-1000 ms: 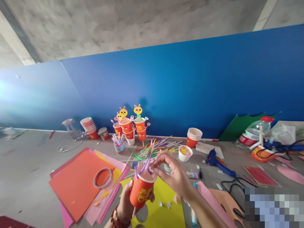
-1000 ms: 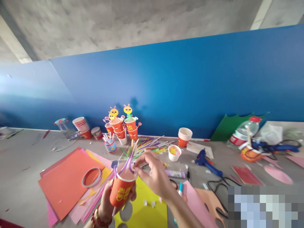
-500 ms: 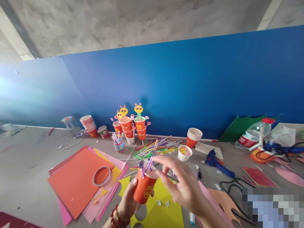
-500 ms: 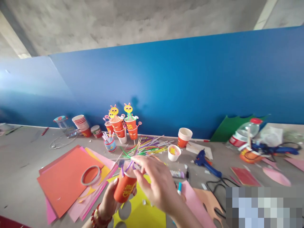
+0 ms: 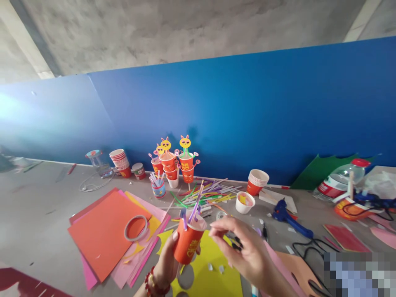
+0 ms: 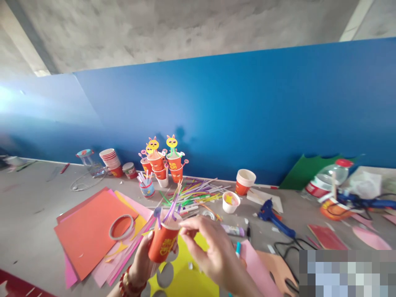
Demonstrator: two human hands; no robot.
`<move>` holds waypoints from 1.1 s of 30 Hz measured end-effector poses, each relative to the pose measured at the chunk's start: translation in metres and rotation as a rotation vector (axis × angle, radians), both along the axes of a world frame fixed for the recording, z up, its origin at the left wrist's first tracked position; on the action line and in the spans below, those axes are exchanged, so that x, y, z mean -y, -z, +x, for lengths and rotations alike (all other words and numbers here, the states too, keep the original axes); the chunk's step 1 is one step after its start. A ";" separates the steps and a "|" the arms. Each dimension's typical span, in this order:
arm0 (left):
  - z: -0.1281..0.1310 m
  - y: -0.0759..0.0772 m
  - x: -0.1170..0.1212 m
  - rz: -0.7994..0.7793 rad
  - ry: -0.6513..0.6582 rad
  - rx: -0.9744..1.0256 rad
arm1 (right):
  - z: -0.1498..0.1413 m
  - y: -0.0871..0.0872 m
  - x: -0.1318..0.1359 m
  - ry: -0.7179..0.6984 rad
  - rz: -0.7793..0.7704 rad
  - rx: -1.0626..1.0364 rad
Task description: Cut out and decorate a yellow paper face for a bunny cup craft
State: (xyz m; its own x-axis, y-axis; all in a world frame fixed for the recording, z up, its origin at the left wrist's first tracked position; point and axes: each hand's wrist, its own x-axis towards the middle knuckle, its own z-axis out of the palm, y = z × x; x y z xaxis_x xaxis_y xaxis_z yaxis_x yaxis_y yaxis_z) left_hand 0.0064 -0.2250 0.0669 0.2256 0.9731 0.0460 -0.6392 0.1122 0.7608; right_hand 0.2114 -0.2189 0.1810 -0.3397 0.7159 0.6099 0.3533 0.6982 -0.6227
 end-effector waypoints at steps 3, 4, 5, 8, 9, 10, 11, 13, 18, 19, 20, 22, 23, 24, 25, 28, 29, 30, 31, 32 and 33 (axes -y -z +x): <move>-0.001 -0.002 -0.002 -0.021 -0.014 0.039 | 0.034 0.013 -0.003 0.093 -0.189 -0.192; -0.001 -0.003 -0.002 -0.029 -0.018 0.054 | 0.047 0.019 -0.008 0.177 -0.236 -0.266; -0.001 -0.003 -0.002 -0.037 -0.023 0.064 | 0.060 0.026 -0.012 0.282 -0.269 -0.353; -0.001 -0.002 -0.003 -0.069 -0.068 0.057 | 0.090 0.045 -0.023 0.584 -0.317 -0.470; 0.000 -0.001 -0.003 -0.078 -0.097 0.038 | 0.094 0.049 -0.023 0.634 -0.315 -0.463; 0.001 -0.001 -0.003 -0.084 -0.124 0.013 | 0.094 0.051 -0.022 0.647 -0.301 -0.433; 0.002 0.000 -0.003 -0.089 -0.152 -0.013 | 0.090 0.051 -0.018 0.626 -0.271 -0.382; 0.004 0.002 -0.003 -0.103 -0.208 -0.067 | 0.072 0.044 -0.009 0.505 -0.151 -0.222; 0.006 0.005 0.001 -0.104 -0.351 -0.310 | 0.010 0.012 0.005 0.216 0.325 0.169; 0.006 0.004 0.002 -0.072 -0.371 -0.356 | 0.001 0.007 0.004 0.201 0.371 0.221; 0.006 0.002 0.003 -0.036 -0.390 -0.390 | -0.006 0.003 0.003 0.193 0.396 0.265; 0.006 -0.003 0.005 0.022 -0.426 -0.433 | -0.016 -0.001 -0.001 0.186 0.415 0.329; 0.006 -0.006 0.006 0.042 -0.442 -0.450 | -0.019 -0.001 -0.002 0.188 0.423 0.343; 0.006 -0.009 0.007 0.060 -0.454 -0.464 | -0.021 -0.002 -0.003 0.190 0.432 0.347; 0.006 -0.011 0.008 0.078 -0.460 -0.478 | -0.022 -0.001 -0.004 0.193 0.446 0.341; 0.006 -0.015 0.009 0.128 -0.467 -0.523 | -0.021 0.000 -0.001 0.196 0.501 0.303; 0.005 -0.015 0.008 0.143 -0.469 -0.540 | -0.020 0.001 0.000 0.188 0.518 0.295; 0.005 -0.015 0.008 0.155 -0.477 -0.558 | -0.017 0.002 0.002 0.176 0.532 0.292; 0.004 -0.014 0.007 0.166 -0.489 -0.576 | -0.014 0.005 0.004 0.162 0.538 0.293; 0.003 -0.013 0.006 0.177 -0.502 -0.594 | -0.010 0.008 0.005 0.146 0.532 0.299; 0.002 -0.012 0.005 0.187 -0.514 -0.612 | -0.005 0.012 0.006 0.133 0.518 0.306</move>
